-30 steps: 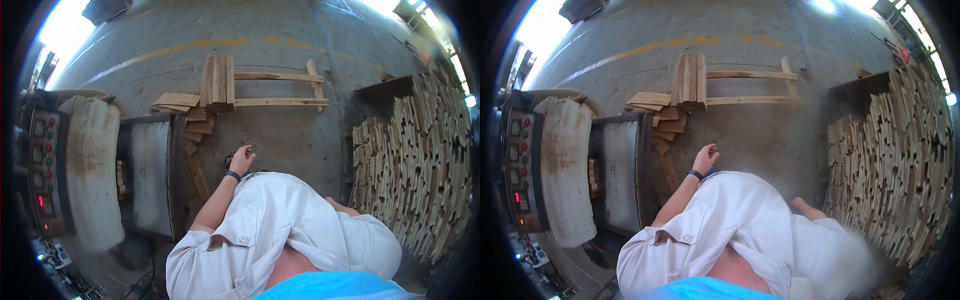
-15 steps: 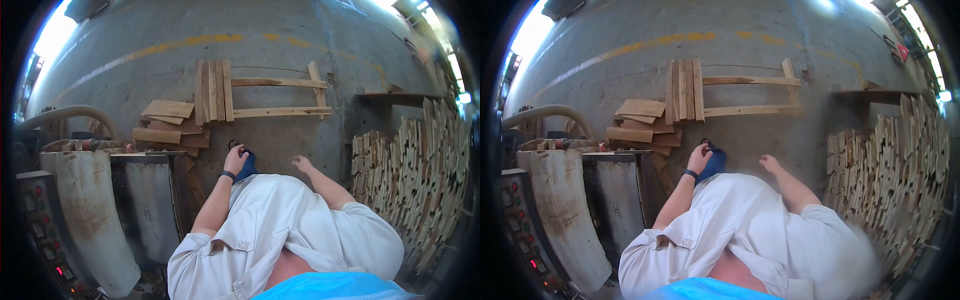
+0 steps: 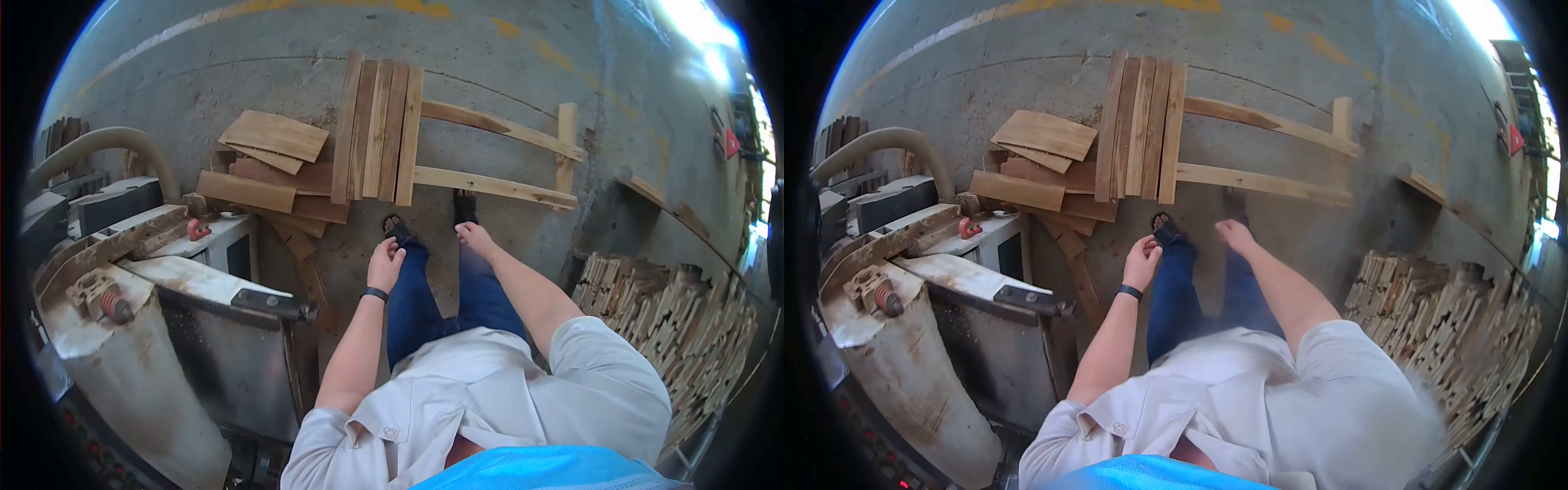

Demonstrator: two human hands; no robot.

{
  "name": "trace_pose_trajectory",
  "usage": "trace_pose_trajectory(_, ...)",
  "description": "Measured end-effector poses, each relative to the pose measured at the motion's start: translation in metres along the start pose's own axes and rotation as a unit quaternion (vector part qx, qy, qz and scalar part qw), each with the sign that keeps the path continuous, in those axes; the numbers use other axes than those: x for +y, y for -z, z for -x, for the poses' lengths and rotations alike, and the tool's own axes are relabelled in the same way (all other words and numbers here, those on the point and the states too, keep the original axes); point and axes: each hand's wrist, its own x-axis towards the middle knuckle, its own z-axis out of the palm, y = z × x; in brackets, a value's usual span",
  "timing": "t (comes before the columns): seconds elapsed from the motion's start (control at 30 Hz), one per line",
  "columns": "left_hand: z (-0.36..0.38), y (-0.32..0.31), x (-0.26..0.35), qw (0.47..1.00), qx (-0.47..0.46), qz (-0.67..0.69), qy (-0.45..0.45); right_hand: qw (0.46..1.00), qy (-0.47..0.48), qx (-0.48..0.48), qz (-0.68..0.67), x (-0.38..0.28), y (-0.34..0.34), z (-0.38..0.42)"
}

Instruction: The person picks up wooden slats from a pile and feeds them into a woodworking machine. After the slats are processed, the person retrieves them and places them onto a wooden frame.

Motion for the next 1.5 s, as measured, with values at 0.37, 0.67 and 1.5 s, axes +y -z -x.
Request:
trace_pose_trajectory(0.37,-0.123,-0.086,0.013,0.977,0.096,-0.167,-0.091,0.967,-0.083,0.012,-0.240,-0.031,-0.046,-0.280)
trace_pose_trajectory(0.67,-0.214,-0.120,0.006,0.920,0.147,-0.342,-0.125,0.893,-0.045,-0.060,-0.445,-0.054,-0.085,-0.407)
trace_pose_trajectory(1.5,-0.379,-0.212,-0.075,0.914,0.115,0.358,0.153,0.937,-0.102,-0.090,-0.323,0.018,0.016,-0.419)
